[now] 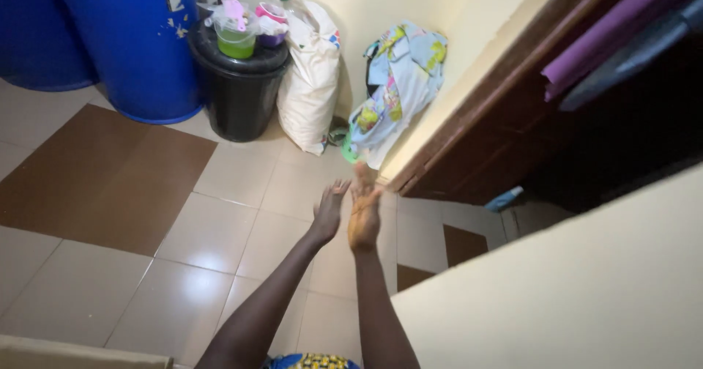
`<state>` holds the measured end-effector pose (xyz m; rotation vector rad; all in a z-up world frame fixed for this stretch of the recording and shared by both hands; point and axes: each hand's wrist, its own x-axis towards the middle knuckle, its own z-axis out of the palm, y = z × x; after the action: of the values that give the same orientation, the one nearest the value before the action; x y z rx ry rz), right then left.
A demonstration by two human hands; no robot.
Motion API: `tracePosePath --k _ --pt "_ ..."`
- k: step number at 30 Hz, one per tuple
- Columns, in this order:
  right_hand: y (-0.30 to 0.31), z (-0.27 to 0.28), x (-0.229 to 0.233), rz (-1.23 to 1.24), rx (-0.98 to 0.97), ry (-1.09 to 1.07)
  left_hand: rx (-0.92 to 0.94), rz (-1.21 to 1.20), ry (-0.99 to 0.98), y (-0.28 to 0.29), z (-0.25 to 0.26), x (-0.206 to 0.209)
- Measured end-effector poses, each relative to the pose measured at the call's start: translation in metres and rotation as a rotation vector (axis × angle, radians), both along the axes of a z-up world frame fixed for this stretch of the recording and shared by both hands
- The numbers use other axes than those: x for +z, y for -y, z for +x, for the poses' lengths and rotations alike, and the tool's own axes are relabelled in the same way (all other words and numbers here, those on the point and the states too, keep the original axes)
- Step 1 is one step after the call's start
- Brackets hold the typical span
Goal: Tidying and organizing a room by wiping surfaces, cleaning a comb, and putting items into a drawer.
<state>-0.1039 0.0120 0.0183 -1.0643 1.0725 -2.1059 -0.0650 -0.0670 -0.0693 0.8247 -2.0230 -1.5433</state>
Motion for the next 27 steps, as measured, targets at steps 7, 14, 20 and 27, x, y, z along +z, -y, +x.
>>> tracePosePath --k 7,14,20,27 --pt "0.106 -0.024 -0.082 0.364 0.031 -0.612 0.095 0.77 -0.706 0.081 -0.042 -0.065" --pt "0.273 -0.17 -0.27 0.374 0.132 -0.152 0.285 0.591 -0.597 0.2 -0.073 -0.051" --pt "0.358 -0.156 -0.202 0.461 0.508 0.049 0.254 -0.228 -0.486 0.295 -0.078 0.049" --pt "0.47 -0.166 -0.195 0.077 1.1 0.992 0.014 -0.385 -0.182 0.392 -0.107 -0.014"
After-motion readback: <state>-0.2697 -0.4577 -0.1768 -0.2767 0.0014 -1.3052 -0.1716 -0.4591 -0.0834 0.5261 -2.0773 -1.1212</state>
